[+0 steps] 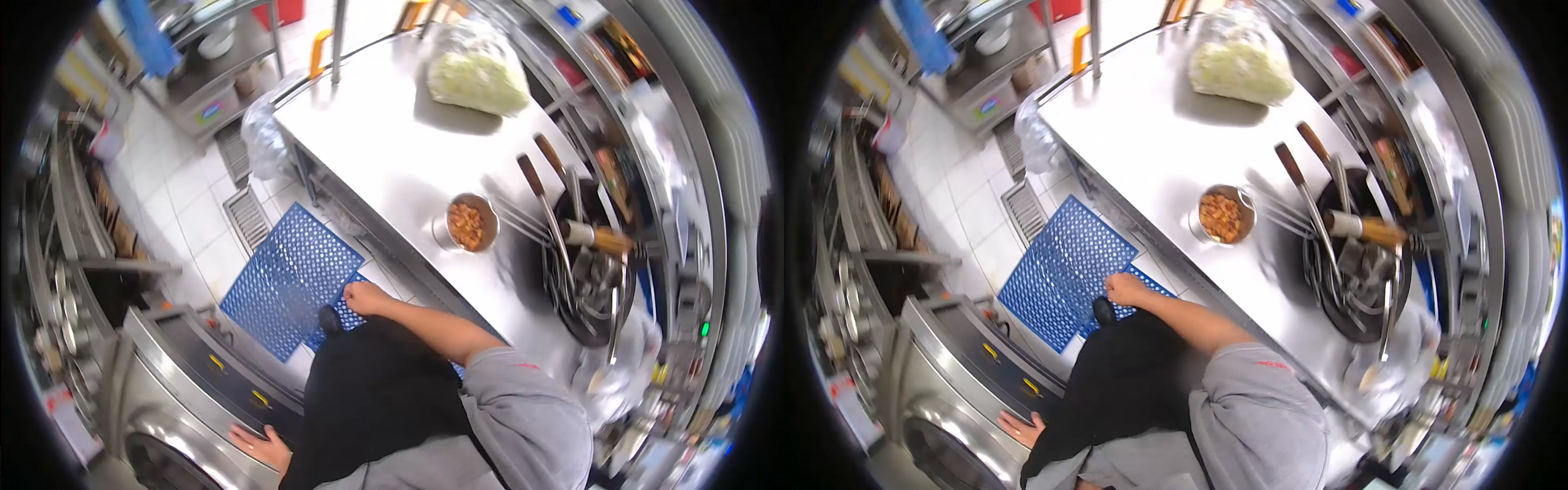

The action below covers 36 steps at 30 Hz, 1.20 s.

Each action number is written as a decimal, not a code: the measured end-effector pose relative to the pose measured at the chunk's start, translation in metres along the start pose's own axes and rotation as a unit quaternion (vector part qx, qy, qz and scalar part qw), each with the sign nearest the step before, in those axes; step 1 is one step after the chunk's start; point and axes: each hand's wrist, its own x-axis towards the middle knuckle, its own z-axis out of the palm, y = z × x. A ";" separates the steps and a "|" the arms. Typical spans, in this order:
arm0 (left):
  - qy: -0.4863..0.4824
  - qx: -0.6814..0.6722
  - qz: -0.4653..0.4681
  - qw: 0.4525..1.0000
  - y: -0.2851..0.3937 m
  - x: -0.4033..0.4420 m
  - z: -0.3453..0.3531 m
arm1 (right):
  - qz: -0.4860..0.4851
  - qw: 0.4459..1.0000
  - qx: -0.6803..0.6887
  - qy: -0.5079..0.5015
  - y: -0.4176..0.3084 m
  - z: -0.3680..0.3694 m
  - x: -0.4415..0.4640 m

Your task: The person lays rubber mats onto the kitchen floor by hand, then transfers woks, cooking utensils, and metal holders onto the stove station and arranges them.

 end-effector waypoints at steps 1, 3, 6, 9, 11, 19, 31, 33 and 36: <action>0.038 -0.011 0.015 0.999 -0.003 0.003 0.015 | 0.012 1.000 0.005 0.024 0.003 -0.008 -0.006; 0.064 -0.058 0.070 0.994 -0.002 0.025 0.014 | 0.037 0.998 0.010 0.056 0.013 -0.015 -0.026; 0.012 -0.190 0.178 0.965 0.068 0.111 0.006 | 0.118 0.986 0.067 0.096 0.004 -0.037 -0.062; -0.051 -0.322 0.255 0.910 0.118 0.184 0.052 | 0.112 0.978 0.074 0.159 0.021 -0.039 -0.098; -0.069 -0.336 0.308 0.888 0.170 0.212 0.044 | 0.138 0.974 0.103 0.149 0.034 -0.043 -0.116; -0.180 -0.453 0.472 0.734 0.393 0.174 -0.005 | 0.106 0.935 0.229 0.250 0.071 -0.093 -0.232; -0.489 -0.312 0.603 0.548 0.574 0.016 -0.079 | 0.151 0.769 0.541 0.304 0.161 -0.093 -0.384; -0.521 -0.275 0.609 0.531 0.587 0.013 -0.087 | 0.157 0.744 0.562 0.326 0.158 -0.084 -0.396; -0.516 -0.334 0.639 0.462 0.606 0.006 -0.081 | 0.181 0.722 0.563 0.360 0.141 -0.089 -0.430</action>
